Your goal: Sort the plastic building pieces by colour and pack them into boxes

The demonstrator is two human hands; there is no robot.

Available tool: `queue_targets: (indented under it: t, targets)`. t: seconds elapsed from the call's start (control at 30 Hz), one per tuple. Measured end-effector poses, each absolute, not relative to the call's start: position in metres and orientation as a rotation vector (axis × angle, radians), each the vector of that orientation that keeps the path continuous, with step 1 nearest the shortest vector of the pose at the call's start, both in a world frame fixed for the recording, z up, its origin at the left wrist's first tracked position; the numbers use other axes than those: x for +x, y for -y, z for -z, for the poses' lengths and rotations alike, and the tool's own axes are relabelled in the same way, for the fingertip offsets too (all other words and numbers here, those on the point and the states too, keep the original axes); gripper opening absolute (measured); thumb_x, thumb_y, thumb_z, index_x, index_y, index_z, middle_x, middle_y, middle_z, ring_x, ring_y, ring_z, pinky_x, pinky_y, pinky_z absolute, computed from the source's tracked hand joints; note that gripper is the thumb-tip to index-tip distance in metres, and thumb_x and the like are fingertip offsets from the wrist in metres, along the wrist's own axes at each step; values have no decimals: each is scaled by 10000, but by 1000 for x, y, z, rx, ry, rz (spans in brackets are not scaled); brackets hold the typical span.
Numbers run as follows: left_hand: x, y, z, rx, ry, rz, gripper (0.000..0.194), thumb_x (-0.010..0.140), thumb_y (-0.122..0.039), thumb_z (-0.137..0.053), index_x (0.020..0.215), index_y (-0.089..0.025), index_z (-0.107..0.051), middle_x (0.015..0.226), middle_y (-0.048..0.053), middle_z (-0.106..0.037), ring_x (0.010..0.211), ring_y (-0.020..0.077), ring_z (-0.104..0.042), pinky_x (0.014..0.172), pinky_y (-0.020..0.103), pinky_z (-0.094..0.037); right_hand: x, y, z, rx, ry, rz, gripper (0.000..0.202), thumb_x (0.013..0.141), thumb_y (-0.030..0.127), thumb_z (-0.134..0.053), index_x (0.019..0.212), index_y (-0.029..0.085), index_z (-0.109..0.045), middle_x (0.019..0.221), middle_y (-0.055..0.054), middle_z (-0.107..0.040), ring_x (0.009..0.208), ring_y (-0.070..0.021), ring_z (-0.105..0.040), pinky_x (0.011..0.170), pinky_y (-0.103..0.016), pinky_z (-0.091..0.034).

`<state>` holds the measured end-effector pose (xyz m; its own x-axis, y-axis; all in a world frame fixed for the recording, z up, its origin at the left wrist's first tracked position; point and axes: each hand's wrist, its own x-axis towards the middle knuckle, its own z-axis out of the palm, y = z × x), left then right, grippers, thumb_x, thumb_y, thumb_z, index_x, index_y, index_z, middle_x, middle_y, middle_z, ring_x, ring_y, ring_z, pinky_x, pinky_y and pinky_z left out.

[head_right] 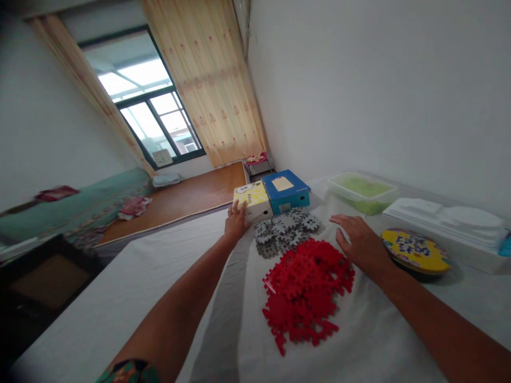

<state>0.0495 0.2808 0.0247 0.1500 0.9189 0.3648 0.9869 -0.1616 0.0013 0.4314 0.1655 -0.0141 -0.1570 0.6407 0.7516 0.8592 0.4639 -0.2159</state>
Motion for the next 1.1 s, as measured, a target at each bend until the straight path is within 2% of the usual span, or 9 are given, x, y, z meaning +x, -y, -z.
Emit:
queue_targets:
  t: [0.1,0.27,0.53,0.73,0.93,1.1]
  targets:
    - [53,-288,-22,-2150,1929,443,891,780,-205,-672,1522,-288,-186,1604,144,-124,1363,404,-297,931,544,-503,431,-166,15,-1245,1895,309,336,881,257,-444,1169,225,-615,1158,-81,-674,1091,-263,-603,992,-460,-466]
    - [33,-279,-31,-2145,1963,487,806,790,-170,-621,1495,-279,-246,1563,133,-250,1313,371,-381,893,493,-538,430,-162,11,-1229,1884,277,301,880,246,-443,1103,223,-645,1129,-81,-689,1069,-258,-617,973,-449,-484]
    - [-45,-216,-74,-2264,1801,521,775,748,-200,-676,1441,-246,-332,1504,102,-351,1248,294,-494,1025,429,-474,433,-162,13,-1253,1862,194,286,873,250,-437,1031,222,-674,1120,-76,-696,1053,-252,-625,949,-446,-502]
    - [-75,-137,-103,-2362,1728,555,772,730,-210,-686,1425,-241,-351,1442,93,-408,1261,263,-502,1061,395,-443,430,-162,21,-1279,1843,113,303,854,268,-441,993,235,-708,1111,-70,-702,1037,-247,-640,876,-406,-536]
    - [-91,-81,-104,-2304,1785,887,726,703,-249,-727,1362,-237,-422,1338,90,-487,1243,279,-506,1078,453,-417,428,-156,22,-1338,1841,80,304,836,277,-439,954,229,-715,1040,-72,-722,994,-257,-661,904,-414,-517]
    - [-100,-54,-83,-2175,1905,1387,738,684,-344,-776,1328,-236,-433,1355,100,-452,1253,297,-488,1055,483,-434,430,-151,19,-1415,1833,0,287,830,274,-453,954,242,-710,1054,-68,-721,953,-277,-673,878,-428,-526]
